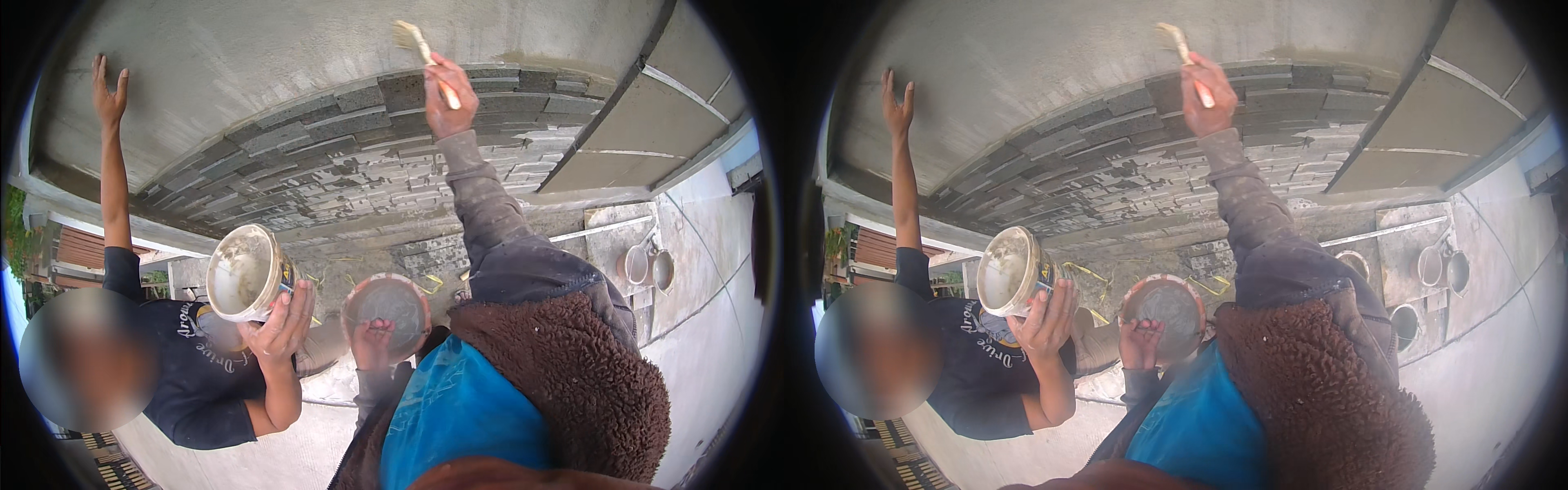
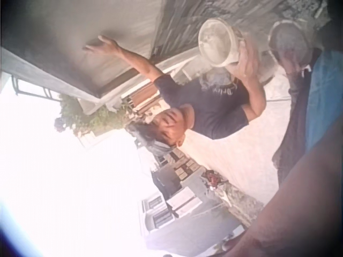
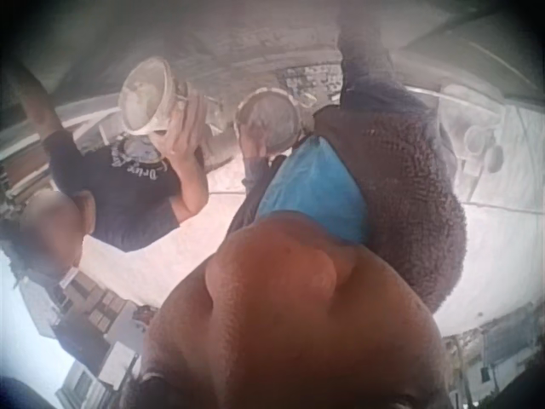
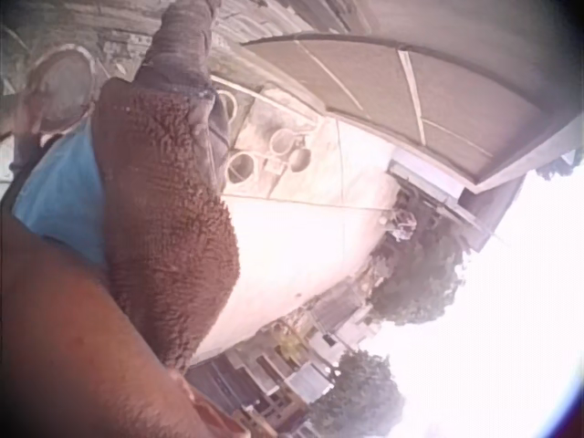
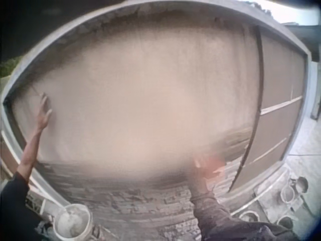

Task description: The person uses a brush to apply a liquid grout or sealant between stone tiles on a curved wall, repeatedly dipping the brush into a bucket held in the other hand. Another worker is visible nearby also applying material to the wall.

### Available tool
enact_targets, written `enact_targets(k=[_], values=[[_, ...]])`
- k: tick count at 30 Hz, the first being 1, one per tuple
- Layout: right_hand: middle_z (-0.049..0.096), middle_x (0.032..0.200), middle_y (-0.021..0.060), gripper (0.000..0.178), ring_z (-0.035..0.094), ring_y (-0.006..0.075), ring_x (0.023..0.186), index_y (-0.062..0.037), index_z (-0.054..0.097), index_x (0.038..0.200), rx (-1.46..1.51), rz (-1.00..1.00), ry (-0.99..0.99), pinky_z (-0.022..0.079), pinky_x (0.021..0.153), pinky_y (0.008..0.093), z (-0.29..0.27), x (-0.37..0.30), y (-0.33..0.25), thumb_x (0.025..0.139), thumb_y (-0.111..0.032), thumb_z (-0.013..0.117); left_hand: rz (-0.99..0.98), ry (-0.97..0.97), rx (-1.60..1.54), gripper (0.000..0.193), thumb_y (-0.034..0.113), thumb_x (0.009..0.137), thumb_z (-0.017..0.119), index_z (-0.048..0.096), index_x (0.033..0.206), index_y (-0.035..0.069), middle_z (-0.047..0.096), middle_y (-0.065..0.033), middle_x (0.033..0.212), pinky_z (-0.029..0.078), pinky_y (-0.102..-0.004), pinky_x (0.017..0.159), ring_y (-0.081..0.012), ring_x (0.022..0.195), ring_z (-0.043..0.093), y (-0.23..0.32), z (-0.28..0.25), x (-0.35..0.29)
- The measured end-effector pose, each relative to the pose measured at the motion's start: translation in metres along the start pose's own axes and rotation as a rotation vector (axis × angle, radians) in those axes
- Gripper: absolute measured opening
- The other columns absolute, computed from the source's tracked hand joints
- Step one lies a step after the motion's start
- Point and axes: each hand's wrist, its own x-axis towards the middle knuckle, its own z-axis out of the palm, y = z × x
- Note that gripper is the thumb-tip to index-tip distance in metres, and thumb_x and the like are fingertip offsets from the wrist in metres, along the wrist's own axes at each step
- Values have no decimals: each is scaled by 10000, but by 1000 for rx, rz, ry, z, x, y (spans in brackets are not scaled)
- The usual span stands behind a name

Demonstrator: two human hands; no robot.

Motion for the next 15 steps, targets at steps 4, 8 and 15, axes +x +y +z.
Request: enact_targets(k=[4,8,15], values=[[682,1151,183,142,664,248,1075,-20,697,1005,-47,144,144,570,884,355,-119,20,8,871,24,690,-20,-59,78,163,241,933,541,491,957,88,561,-75,872,467,-523,1027,-267,928,588,-6,11,5],[736,1047,62,148,701,166,976,-95,692,1044,39,455,-625,584,825,324,-140,-28,-90,909,-155,702,-12,-82,178,170,253,936,526,490,954,87,557,-73,870,473,-516,1020,-265,927,587,-4,22,-4],[684,832,148,219,691,346,887,-126,640,1060,-133,350,-1614,529,808,477,-177,-187,-181,932,-274,543,-54,-156,260,180,246,927,538,505,971,75,543,-58,850,489,-500,991,-248,877,577,-17,50,-35]])
